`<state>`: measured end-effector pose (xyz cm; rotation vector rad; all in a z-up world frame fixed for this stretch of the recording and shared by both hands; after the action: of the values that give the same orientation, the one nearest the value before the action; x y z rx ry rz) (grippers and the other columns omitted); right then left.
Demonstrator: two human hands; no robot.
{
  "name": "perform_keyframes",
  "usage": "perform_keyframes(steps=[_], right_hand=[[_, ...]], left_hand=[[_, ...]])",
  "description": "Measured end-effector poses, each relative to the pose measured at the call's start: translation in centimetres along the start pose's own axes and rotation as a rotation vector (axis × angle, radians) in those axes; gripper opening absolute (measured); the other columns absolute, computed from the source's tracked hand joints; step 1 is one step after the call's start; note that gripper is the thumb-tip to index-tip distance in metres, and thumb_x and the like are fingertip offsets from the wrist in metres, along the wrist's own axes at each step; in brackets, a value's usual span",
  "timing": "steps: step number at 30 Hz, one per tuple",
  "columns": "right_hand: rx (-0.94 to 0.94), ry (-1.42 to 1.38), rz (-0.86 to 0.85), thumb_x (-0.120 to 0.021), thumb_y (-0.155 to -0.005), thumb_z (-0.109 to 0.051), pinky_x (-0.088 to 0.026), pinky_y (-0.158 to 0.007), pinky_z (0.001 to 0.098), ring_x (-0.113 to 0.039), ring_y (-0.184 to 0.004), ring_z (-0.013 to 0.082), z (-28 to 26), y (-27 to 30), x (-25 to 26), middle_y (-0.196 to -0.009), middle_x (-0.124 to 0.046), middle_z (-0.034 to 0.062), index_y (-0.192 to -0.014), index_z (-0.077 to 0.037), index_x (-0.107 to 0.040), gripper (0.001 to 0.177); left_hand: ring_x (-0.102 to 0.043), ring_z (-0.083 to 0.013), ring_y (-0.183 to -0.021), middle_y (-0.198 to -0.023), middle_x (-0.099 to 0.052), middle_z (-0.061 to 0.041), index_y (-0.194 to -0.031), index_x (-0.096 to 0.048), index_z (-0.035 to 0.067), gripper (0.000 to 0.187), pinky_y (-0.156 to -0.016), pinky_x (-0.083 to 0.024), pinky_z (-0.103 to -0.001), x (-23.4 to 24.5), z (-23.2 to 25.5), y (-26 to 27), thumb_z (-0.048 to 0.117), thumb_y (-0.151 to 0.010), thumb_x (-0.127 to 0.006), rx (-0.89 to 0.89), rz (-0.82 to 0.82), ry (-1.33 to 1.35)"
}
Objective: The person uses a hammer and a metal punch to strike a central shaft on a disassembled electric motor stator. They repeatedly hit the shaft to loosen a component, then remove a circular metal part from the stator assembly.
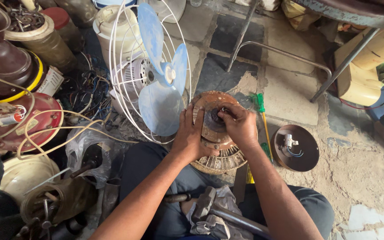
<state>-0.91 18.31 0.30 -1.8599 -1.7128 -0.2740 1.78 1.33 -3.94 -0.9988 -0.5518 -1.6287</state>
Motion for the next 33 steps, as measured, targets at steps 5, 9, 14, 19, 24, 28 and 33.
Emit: perform_keyframes(steps=[5, 9, 14, 19, 24, 28, 33], right_hand=[[-0.023, -0.008, 0.120, -0.084, -0.082, -0.008, -0.061, -0.072, 0.0261, -0.076, -0.080, 0.0124, 0.5, 0.6, -0.5, -0.092, -0.080, 0.0101, -0.106, -0.003, -0.078, 0.026], [-0.067, -0.125, 0.203, -0.091, -0.078, -0.016, -0.057, -0.062, 0.0250, -0.068, -0.067, 0.0106, 1.1, 0.2, -1.0, -0.078, -0.075, 0.0058, -0.088, 0.000, -0.072, 0.026], [-0.063, 0.035, 0.272, -0.101, -0.068, -0.021, -0.050, -0.059, 0.0257, -0.053, -0.065, 0.0100, 0.9, 0.6, -1.3, -0.073, -0.061, 0.0039, -0.092, 0.002, -0.060, 0.052], [0.088, -0.068, 0.229, -0.093, -0.070, -0.014, -0.052, -0.065, 0.0238, -0.053, -0.069, 0.0067, 0.5, 1.2, -0.7, -0.097, -0.062, 0.0014, -0.117, 0.000, -0.062, 0.058], [0.013, -0.006, 0.185, -0.092, -0.076, -0.012, -0.050, -0.061, 0.0260, -0.054, -0.067, 0.0080, 1.6, 1.1, -1.0, -0.083, -0.066, 0.0004, -0.110, -0.003, -0.073, 0.039], [0.050, 0.085, 0.216, -0.093, -0.076, -0.014, -0.050, -0.060, 0.0254, -0.057, -0.066, 0.0083, 2.1, 1.1, -1.2, -0.082, -0.065, 0.0025, -0.103, -0.002, -0.072, 0.036], [0.031, 0.062, 0.235, -0.093, -0.077, -0.015, -0.048, -0.058, 0.0258, -0.056, -0.064, 0.0094, 2.1, 1.3, -1.3, -0.079, -0.065, 0.0020, -0.101, -0.002, -0.073, 0.034]], left_hand=[[-0.011, -0.0567, -0.149, -0.160, -0.012, -0.036, -0.155, -0.022, -0.003, 0.150, -0.121, -0.024, -0.058, 0.0, -0.2, 0.3, 0.063, -0.043, -0.097, -0.008, 0.014, 0.011], [-0.011, -0.0575, -0.148, -0.159, -0.012, -0.037, -0.155, -0.021, -0.003, 0.151, -0.120, -0.023, -0.059, 0.0, -0.1, 0.0, 0.064, -0.043, -0.097, 0.013, -0.016, 0.001], [-0.015, -0.0591, -0.147, -0.157, -0.016, -0.040, -0.153, -0.024, -0.006, 0.149, -0.120, -0.023, -0.060, 0.3, 0.0, 0.3, 0.063, -0.044, -0.097, -0.059, 0.056, -0.002], [-0.018, -0.0583, -0.147, -0.156, -0.020, -0.039, -0.153, -0.026, -0.006, 0.148, -0.121, -0.023, -0.060, 0.1, 0.1, 0.3, 0.062, -0.043, -0.098, -0.073, 0.094, 0.008], [-0.018, -0.0592, -0.147, -0.156, -0.019, -0.040, -0.152, -0.026, -0.006, 0.149, -0.120, -0.024, -0.060, 0.2, 0.1, 0.3, 0.063, -0.042, -0.098, -0.081, 0.104, 0.019], [-0.016, -0.0603, -0.145, -0.156, -0.015, -0.040, -0.154, -0.021, -0.006, 0.153, -0.119, -0.024, -0.062, -0.1, -0.1, 0.2, 0.065, -0.042, -0.098, -0.042, 0.044, 0.013], [-0.017, -0.0599, -0.146, -0.158, -0.015, -0.039, -0.154, -0.022, -0.005, 0.152, -0.119, -0.026, -0.061, 0.1, 0.0, 0.4, 0.064, -0.042, -0.098, -0.064, 0.086, 0.027]])
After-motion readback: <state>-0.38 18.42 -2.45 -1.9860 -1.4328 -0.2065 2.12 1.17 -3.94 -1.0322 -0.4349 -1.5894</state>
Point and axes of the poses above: each hand's wrist, its own y-axis away from the middle knuckle, its own x-axis out of the back of the hand, z = x × y, the point moved 4 cm from there along -y, towards the middle knuckle
